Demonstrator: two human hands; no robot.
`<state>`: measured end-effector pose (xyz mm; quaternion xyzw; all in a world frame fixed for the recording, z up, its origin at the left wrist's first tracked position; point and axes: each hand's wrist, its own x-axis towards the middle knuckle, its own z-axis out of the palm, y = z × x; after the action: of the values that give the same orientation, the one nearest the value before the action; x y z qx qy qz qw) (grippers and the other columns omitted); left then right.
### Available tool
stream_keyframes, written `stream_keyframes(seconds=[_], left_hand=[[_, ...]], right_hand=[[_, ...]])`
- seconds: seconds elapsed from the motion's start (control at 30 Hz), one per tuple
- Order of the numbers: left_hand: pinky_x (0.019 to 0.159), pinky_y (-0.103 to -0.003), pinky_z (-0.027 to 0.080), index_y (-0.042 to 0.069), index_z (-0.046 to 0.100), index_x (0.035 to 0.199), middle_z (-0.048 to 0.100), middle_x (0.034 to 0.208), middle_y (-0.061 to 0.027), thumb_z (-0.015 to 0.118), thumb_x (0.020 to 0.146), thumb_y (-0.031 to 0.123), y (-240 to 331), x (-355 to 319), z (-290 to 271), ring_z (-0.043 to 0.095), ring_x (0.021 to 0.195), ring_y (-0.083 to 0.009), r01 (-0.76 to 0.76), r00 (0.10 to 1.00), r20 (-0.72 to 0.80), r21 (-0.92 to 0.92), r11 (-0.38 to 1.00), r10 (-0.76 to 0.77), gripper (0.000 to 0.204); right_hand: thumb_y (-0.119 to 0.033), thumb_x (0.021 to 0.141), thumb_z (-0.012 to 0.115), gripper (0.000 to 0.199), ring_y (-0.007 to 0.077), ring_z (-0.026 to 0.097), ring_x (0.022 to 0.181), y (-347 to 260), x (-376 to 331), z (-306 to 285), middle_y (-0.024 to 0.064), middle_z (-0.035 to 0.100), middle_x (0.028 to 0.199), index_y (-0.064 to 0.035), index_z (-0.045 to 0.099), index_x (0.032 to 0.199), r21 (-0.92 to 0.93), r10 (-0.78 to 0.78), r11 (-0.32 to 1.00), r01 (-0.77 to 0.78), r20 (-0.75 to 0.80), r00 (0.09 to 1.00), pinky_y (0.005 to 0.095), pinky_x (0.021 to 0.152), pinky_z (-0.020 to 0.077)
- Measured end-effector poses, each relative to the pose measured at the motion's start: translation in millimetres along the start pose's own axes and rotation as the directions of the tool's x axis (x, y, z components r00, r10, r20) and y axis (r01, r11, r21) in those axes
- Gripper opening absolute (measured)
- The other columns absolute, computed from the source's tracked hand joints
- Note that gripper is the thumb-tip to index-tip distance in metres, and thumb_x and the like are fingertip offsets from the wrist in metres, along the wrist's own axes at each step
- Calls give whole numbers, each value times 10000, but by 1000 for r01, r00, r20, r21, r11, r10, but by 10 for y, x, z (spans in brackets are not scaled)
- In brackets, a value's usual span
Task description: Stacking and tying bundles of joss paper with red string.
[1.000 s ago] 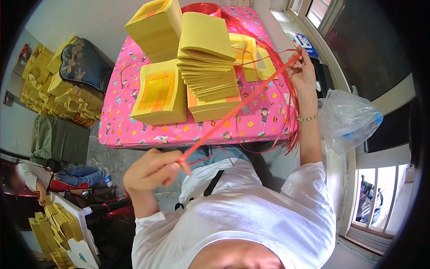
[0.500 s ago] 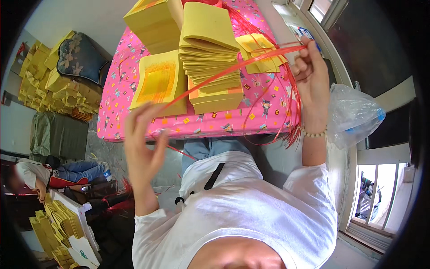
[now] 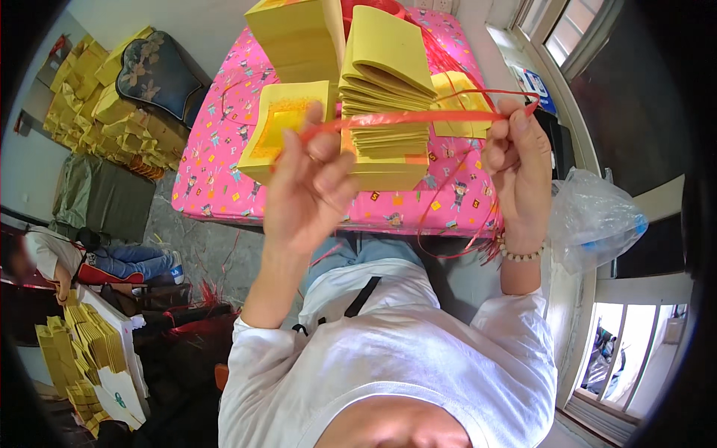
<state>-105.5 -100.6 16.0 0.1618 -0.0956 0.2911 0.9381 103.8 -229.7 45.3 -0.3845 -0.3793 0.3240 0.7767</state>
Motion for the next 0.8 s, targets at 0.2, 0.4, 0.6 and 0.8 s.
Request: stream_keyframes(seconds=[0.2,0.4,0.6,0.8], left_hand=[[610,-232,412,99,492,1296,549,875,30,436,1001,292,492,587,119,453,707,-79,-213,968,16,586,782,252,357],[580,-213,459,37,611,1164,593,809,34,522,968,285,769,1269,-80,536,649,-66,-176,945,-19,810,560,325,328],[569,-202,454,53,632,1135,598,798,37,535,961,290,857,1400,-501,524,627,-59,-24,932,-176,842,540,315,309],[595,-229,452,61,645,1079,600,794,35,559,944,283,865,1366,-712,520,650,-74,116,915,-301,835,538,269,273]], right_hand=[[-275,921,607,268,29,571,647,117,543,-187,-16,664,880,-72,632,1093,68,-13,998,19,-86,996,179,536,461],[-289,885,655,227,49,609,692,368,1093,-384,-15,663,889,-113,643,1028,37,35,999,-28,-186,982,186,566,491],[-324,858,686,206,63,595,690,646,1144,-475,-26,641,814,-126,630,868,-26,145,987,-159,-278,949,218,599,482],[-336,864,676,218,59,576,667,809,1107,-593,-38,611,773,-122,632,865,-48,214,971,-235,-269,939,212,588,472]])
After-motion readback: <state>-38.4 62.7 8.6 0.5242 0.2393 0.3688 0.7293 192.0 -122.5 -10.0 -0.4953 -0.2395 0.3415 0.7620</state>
